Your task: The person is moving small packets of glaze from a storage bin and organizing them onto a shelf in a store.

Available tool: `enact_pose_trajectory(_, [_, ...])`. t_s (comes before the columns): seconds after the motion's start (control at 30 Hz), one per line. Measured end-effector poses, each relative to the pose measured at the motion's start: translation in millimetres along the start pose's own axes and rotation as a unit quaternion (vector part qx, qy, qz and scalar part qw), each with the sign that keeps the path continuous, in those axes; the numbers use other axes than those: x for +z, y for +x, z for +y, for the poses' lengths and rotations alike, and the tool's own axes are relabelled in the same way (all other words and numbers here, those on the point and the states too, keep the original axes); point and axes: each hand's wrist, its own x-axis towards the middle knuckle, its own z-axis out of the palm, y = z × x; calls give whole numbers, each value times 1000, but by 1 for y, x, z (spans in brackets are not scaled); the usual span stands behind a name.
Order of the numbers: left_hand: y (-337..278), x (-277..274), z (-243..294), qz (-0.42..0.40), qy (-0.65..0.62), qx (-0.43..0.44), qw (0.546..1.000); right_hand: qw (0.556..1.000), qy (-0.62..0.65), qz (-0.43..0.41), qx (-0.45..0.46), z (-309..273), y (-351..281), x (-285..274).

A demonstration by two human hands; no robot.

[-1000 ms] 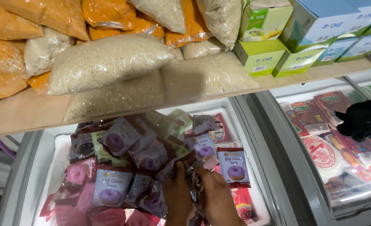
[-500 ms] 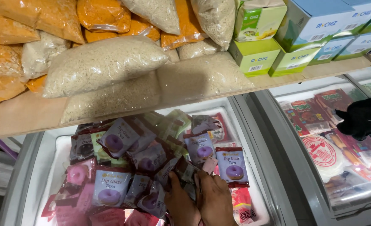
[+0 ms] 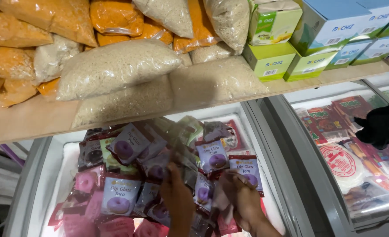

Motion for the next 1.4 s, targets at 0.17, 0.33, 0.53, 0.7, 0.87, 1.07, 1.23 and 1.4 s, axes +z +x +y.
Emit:
enact_pose_trajectory(0.17, [-21, 0, -29, -279, 266, 378, 842, 747, 425, -158, 486, -86, 12, 4])
enact_pose_trajectory(0.33, [-1, -16, -47, -182, 252, 251, 917, 802, 390, -185, 413, -127, 13, -15])
enact_pose_trajectory(0.53, [13, -12, 13, -189, 324, -51, 926, 791, 399, -250, 391, -111, 24, -22])
enact_pose_trajectory(0.7, [26, -17, 9, -199, 287, -70, 934, 825, 345, -250, 371, -154, 26, -29])
enact_pose_trajectory(0.87, [48, -9, 17, -155, 296, -83, 939, 808, 419, -188, 370, -165, 40, -34])
enact_pose_trajectory(1.07, [8, 50, 114, -56, 401, 385, 829, 854, 445, -122, 240, -94, 114, -25])
enact_pose_trajectory(1.23, [-42, 114, 212, 14, 314, 516, 797, 841, 471, -134, 232, -249, 105, -63])
enact_pose_trajectory(1.4, [-39, 163, 274, -36, 243, 479, 843, 850, 445, -279, 51, -275, 129, -83])
